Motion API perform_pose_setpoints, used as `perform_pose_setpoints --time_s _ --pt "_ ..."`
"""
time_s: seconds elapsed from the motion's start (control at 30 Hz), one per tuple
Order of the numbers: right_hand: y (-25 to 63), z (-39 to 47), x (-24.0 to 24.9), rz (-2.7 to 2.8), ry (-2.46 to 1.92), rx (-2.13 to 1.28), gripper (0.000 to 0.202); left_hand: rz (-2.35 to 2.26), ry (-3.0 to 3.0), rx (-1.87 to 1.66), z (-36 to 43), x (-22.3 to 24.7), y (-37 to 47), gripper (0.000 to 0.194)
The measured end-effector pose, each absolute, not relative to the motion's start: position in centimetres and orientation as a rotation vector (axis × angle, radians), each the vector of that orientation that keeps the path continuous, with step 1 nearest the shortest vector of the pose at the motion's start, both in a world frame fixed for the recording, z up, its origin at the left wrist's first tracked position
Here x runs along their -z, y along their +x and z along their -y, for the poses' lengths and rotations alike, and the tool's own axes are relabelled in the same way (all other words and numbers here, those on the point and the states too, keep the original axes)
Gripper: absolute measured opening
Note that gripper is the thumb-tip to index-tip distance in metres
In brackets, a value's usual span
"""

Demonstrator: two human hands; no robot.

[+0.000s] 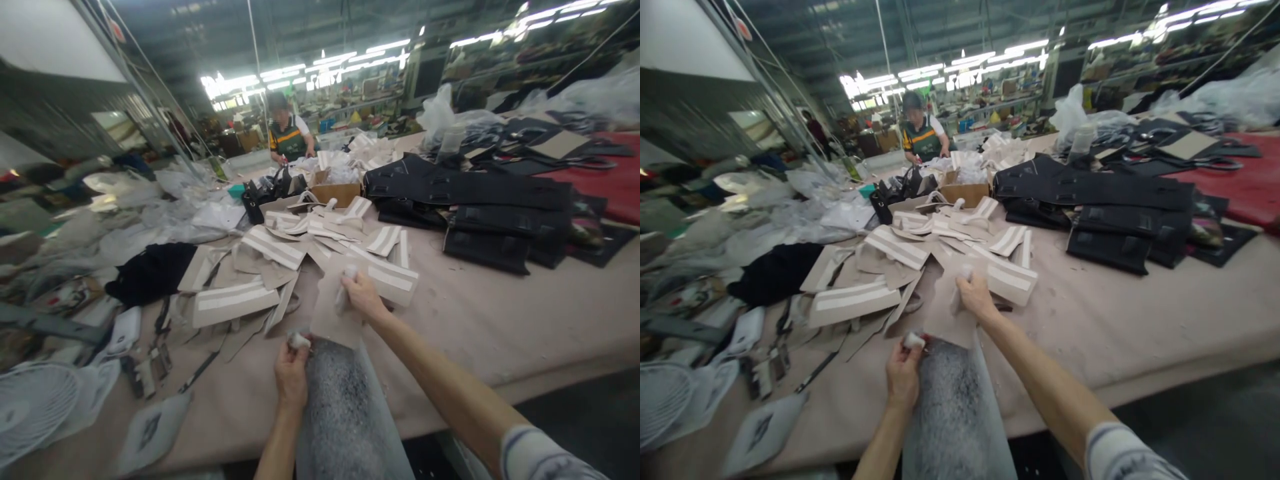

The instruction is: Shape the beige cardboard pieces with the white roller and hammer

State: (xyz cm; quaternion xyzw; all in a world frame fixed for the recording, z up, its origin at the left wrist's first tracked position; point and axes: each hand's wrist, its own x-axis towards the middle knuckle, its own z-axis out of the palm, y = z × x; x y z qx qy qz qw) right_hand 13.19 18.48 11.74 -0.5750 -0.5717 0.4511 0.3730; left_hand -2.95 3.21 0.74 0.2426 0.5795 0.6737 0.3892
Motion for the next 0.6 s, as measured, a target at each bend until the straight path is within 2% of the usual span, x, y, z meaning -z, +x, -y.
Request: perform_pose_setpoints --time_s 0.13,0.27,0.33,0.6 --pt "14.9 -12.2 -11.3 1.853 -1.372 -1.134 0.015 -1.368 0.429 -1.965 -1.8 -3.0 -4.4 0.047" --pt "14.5 -5.4 -8.0 2.167 -1.407 -1.055 0.052 -1.332 0.588 -1.92 -1.9 -5.2 -4.7 0.051" --pt "13.8 -3.6 -6.5 2.235 -1.433 -1.052 0.061 -1.332 0.658 -1.835 -2.8 -5.3 -4.4 0.053" --pt "12.7 -3.0 -5.7 2.128 -1.521 -1.092 0.056 -1.37 0.819 -1.611 -6.5 -2.6 -2.6 0.037"
